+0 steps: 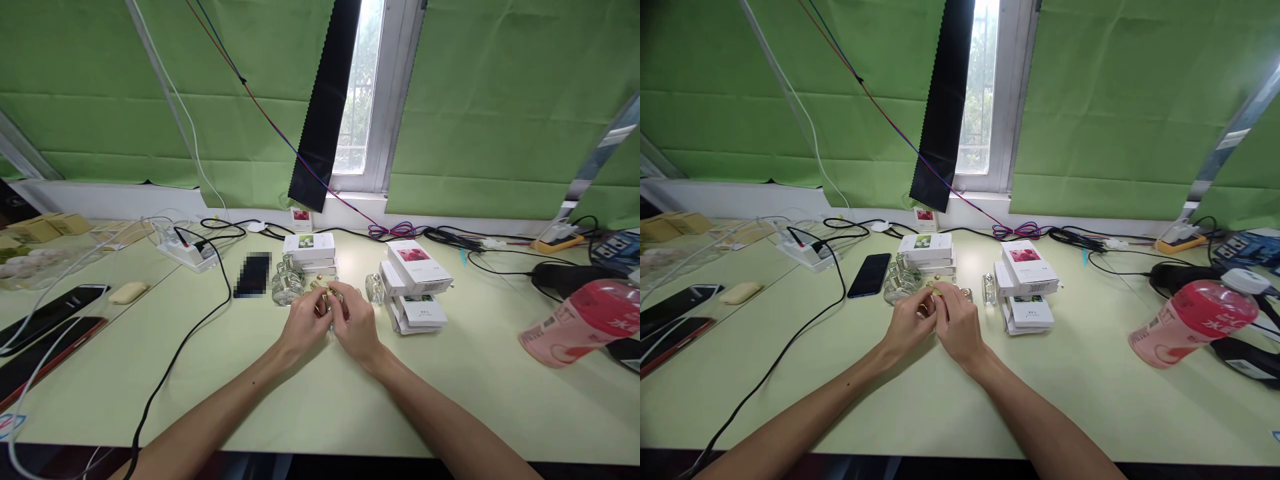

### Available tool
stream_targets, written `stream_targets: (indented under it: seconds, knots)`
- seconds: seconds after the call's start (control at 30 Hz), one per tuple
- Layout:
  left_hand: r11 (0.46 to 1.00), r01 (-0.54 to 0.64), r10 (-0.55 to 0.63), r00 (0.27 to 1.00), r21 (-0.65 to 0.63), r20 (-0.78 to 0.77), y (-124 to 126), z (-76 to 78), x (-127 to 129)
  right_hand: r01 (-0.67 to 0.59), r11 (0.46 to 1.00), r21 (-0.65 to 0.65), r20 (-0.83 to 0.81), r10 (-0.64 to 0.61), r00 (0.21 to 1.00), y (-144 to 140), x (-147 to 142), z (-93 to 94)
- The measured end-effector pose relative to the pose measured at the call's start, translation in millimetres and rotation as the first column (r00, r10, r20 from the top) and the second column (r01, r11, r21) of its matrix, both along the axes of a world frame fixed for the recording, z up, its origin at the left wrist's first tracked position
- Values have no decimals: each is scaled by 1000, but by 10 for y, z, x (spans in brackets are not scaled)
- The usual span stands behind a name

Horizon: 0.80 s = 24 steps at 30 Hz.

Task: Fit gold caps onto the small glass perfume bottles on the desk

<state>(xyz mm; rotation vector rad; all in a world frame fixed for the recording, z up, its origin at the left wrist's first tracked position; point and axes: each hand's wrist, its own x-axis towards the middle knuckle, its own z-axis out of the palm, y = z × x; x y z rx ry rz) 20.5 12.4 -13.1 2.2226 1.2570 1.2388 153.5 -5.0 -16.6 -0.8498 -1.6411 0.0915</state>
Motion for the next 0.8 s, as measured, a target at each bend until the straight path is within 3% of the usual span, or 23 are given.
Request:
stream_targets:
  seconds: [0.4,0.8]
  knots:
    - [1000,5,-5,1000,-4,-9,5,-11,-1,-30,999,-34,-19,29,999,-6,2,51]
    - [1000,23,-23,1000,-5,7,-7,18,8,65,994,-87,-35,-68,997,20,7,-16]
